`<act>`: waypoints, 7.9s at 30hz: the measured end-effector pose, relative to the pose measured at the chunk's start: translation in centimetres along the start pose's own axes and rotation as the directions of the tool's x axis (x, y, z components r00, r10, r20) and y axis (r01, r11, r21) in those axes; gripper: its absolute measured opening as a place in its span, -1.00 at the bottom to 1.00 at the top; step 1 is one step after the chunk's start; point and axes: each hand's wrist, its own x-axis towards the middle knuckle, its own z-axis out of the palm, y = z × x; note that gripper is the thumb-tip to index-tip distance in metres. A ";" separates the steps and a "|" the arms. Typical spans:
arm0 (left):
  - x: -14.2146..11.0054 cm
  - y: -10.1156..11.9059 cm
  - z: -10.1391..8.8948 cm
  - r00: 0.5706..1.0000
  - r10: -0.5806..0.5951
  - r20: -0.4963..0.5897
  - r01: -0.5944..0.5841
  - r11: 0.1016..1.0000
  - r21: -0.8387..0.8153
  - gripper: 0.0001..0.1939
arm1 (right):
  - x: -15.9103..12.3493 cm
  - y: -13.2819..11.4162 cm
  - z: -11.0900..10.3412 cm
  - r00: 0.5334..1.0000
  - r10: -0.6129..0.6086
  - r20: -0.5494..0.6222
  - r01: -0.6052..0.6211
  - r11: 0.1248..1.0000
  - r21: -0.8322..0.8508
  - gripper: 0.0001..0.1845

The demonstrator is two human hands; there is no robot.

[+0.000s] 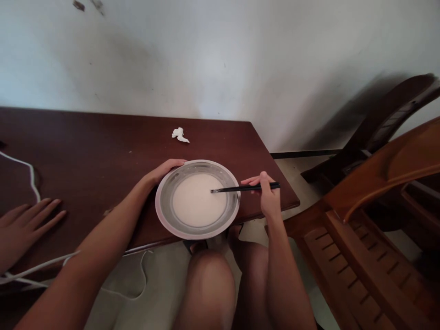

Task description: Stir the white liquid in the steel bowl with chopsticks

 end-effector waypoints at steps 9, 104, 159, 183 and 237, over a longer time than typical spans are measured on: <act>0.2 -0.3 -0.3 1.000 -0.023 0.019 0.023 0.998 -0.052 -0.71 | 0.0 -0.1 0.9 1.000 0.003 -0.016 -0.003 1.000 -0.005 -0.55; 0.4 -0.6 -0.2 1.000 -0.001 0.002 0.001 1.000 -0.019 -0.70 | -0.2 0.0 1.0 0.970 -0.088 0.225 0.107 0.991 -0.074 -0.63; 0.5 -0.6 0.1 0.999 -0.043 -0.003 0.043 0.998 -0.054 -0.77 | -0.3 0.0 1.4 0.955 -0.134 0.266 0.185 0.966 -0.180 -0.71; 0.6 -0.5 0.2 0.999 -0.039 -0.024 0.039 0.999 -0.012 -0.72 | -0.2 -0.3 0.8 0.943 -0.097 0.317 0.152 0.976 -0.153 -0.75; 0.7 -0.5 0.2 0.998 -0.014 -0.055 0.017 0.999 0.052 -0.68 | 0.2 -0.2 -0.8 0.996 -0.068 0.055 0.073 0.993 -0.090 -0.56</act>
